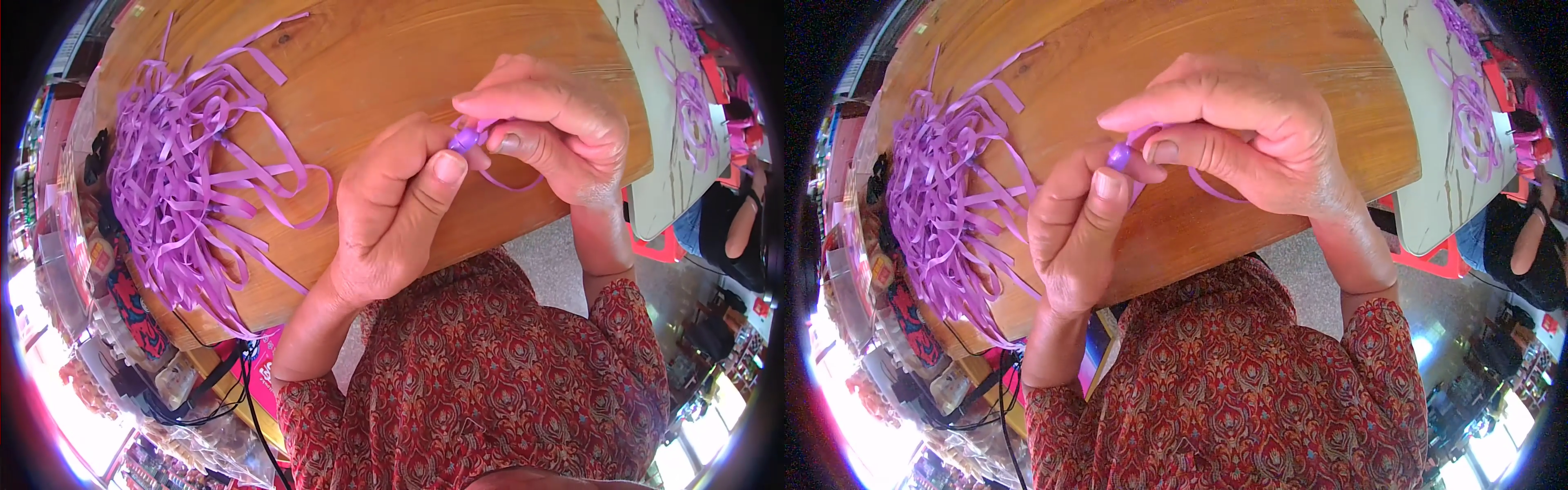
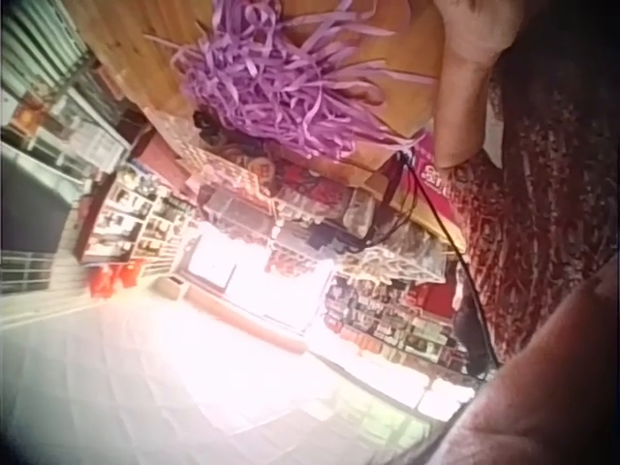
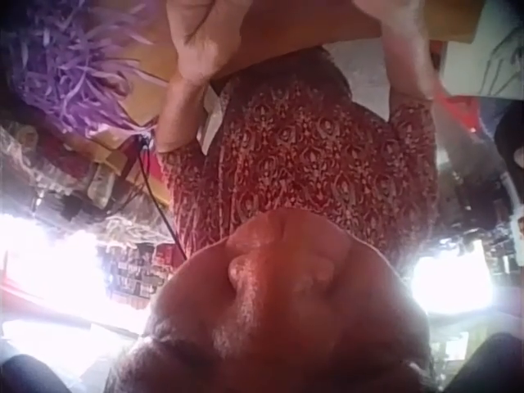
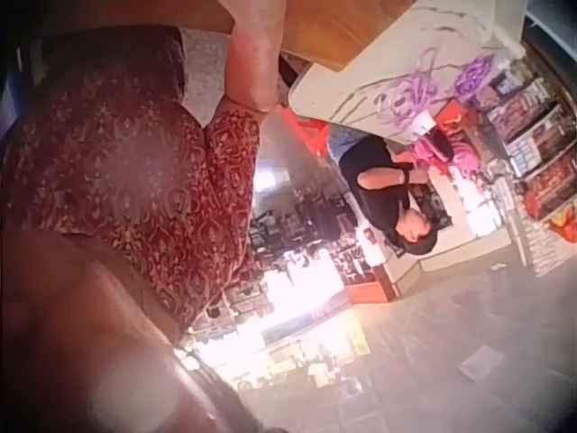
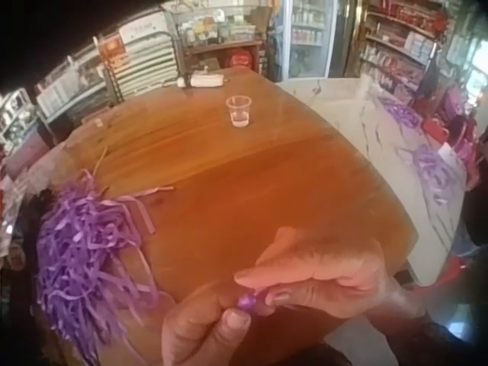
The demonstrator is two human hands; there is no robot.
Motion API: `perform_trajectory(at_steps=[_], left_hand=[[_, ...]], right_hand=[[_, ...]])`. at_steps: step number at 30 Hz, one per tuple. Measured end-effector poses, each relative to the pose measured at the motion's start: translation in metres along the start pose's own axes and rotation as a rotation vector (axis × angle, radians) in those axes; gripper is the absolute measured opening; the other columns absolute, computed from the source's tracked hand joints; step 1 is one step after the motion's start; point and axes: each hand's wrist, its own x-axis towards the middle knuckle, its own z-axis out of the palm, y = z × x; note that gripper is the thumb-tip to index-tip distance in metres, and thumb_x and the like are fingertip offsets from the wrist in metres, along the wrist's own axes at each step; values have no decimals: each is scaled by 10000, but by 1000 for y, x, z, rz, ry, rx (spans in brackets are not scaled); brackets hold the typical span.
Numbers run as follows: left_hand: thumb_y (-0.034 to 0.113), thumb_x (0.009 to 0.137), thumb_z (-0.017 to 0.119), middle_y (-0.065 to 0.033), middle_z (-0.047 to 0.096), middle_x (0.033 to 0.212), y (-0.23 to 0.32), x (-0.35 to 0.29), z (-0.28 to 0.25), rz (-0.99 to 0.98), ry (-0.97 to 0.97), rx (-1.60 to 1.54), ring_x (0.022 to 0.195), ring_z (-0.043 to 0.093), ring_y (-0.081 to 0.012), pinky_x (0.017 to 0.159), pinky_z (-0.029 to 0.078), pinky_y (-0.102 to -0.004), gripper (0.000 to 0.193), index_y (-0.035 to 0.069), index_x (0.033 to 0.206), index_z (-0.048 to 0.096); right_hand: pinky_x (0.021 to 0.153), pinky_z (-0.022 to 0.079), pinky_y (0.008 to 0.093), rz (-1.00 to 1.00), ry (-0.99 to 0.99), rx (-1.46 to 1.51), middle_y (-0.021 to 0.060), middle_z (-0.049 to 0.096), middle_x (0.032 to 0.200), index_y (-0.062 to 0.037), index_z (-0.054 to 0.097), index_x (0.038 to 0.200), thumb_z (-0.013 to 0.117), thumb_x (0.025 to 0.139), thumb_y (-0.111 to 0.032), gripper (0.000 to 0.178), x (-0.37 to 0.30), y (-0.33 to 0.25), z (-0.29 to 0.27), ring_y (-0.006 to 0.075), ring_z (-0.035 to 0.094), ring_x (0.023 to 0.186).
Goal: The person ties knots in purple ribbons by hand, picking up one ribbon at a time from a pile on a wooden table. They pull each ribbon taut and form a knot before setting it back down.
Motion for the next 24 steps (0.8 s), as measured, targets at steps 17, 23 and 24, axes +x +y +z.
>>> perform_trajectory(at_steps=[17, 23, 24], left_hand=[[37, 793, 658, -101, 488, 702, 1, 10, -1, 395, 12, 584, 572, 471, -204, 503, 392, -288, 159, -24, 911, 570], [56, 811, 646, -90, 485, 675, -4, 9, -3, 408, 74, 576, 557, 476, -196, 494, 388, -280, 135, -8, 909, 579], [56, 811, 646, -90, 485, 675, -4, 10, -3, 409, 73, 576, 557, 476, -196, 494, 388, -280, 135, -8, 909, 579]], right_hand=[[538, 423, 268, -130, -25, -146, 125, 608, 782, 37, 658, 907, 683, 731, -46, 196, 1, 3, -5, 195, 556, 652], [520, 406, 267, -179, -58, -188, 110, 606, 765, 29, 656, 885, 695, 721, -48, 185, 2, 4, -6, 187, 550, 638], [520, 406, 267, -179, -57, -190, 110, 606, 765, 29, 656, 885, 695, 721, -48, 185, 2, 4, -6, 187, 550, 638]])
